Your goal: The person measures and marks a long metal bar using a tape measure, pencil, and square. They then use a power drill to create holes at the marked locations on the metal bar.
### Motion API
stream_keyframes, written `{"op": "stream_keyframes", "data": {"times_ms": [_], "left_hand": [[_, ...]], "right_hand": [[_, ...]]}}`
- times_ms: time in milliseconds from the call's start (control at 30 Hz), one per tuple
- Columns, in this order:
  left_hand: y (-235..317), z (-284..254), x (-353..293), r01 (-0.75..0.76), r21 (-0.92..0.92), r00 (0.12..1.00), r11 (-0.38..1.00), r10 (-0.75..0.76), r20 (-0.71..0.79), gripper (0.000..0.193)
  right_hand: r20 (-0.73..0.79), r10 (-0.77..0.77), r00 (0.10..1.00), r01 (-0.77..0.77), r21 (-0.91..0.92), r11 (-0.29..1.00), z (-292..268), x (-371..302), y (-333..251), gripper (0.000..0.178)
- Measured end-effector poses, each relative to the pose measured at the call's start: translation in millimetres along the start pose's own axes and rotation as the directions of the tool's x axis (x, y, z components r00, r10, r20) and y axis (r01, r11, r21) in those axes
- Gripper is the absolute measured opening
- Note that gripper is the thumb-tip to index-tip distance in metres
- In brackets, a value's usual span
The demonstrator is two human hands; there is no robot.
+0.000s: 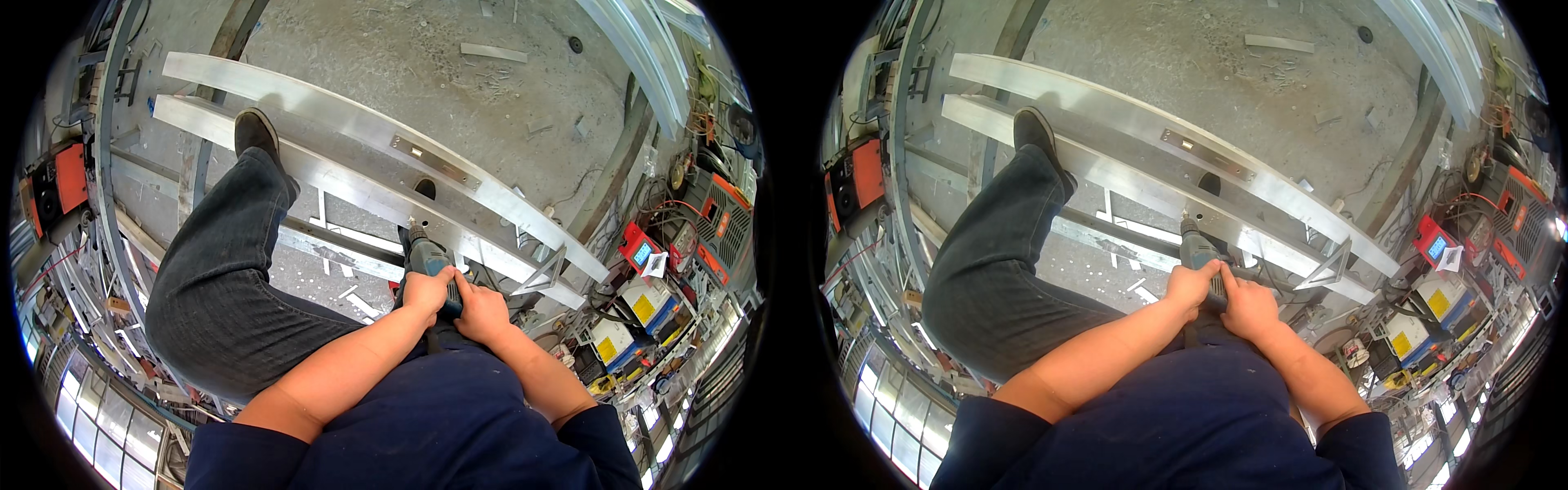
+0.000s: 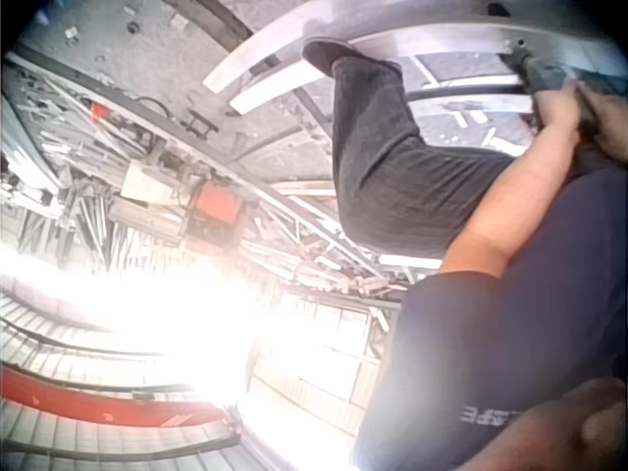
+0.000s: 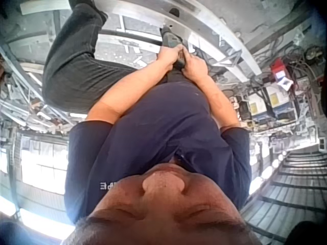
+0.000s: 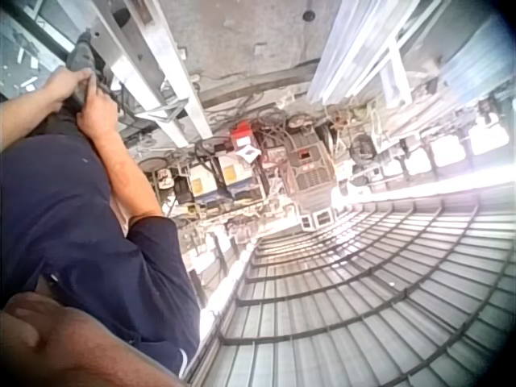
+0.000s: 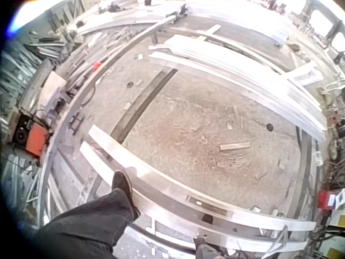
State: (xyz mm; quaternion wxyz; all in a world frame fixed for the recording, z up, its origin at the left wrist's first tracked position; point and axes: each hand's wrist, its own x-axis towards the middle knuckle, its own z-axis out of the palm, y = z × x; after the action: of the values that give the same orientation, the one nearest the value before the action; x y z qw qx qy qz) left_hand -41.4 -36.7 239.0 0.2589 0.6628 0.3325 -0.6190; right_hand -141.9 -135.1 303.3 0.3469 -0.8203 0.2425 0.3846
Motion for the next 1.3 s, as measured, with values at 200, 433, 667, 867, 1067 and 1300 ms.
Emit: {"op": "stream_keyframes", "data": {"times_ms": [200,433,667,867,1067,1300], "left_hand": [[-3,1,2,0.007,-0.007,1.000,1.000,-0.007,0.001,0.046],[-3,1,2,-0.018,-0.025,1.000,1.000,0.018,0.011,0.045],[22,-3,-1,0.028,-0.103,0.998,0.994,-0.023,0.052,0.052],[35,-6,-5,0.047,-0.117,0.997,0.992,-0.040,0.061,0.054],[45,-12,-5,0.109,-0.194,0.988,0.975,-0.085,0.128,0.047],[44,1,5,0.183,-0.392,0.973,0.901,-0.110,0.203,0.049]], "right_hand": [[-0.001,0.008,1.000,-0.008,0.004,1.000,3,0,1,0.095],[0.001,0.011,1.000,-0.011,0.011,1.000,3,1,2,0.100],[0.087,0.009,0.996,-0.002,-0.080,0.997,-35,16,-11,0.095],[0.164,0.020,0.986,0.003,-0.140,0.990,-53,27,-16,0.091],[0.204,0.051,0.978,-0.009,-0.199,0.980,-62,35,-24,0.091],[0.224,-0.023,0.974,0.082,-0.256,0.963,-81,48,-8,0.086]]}}
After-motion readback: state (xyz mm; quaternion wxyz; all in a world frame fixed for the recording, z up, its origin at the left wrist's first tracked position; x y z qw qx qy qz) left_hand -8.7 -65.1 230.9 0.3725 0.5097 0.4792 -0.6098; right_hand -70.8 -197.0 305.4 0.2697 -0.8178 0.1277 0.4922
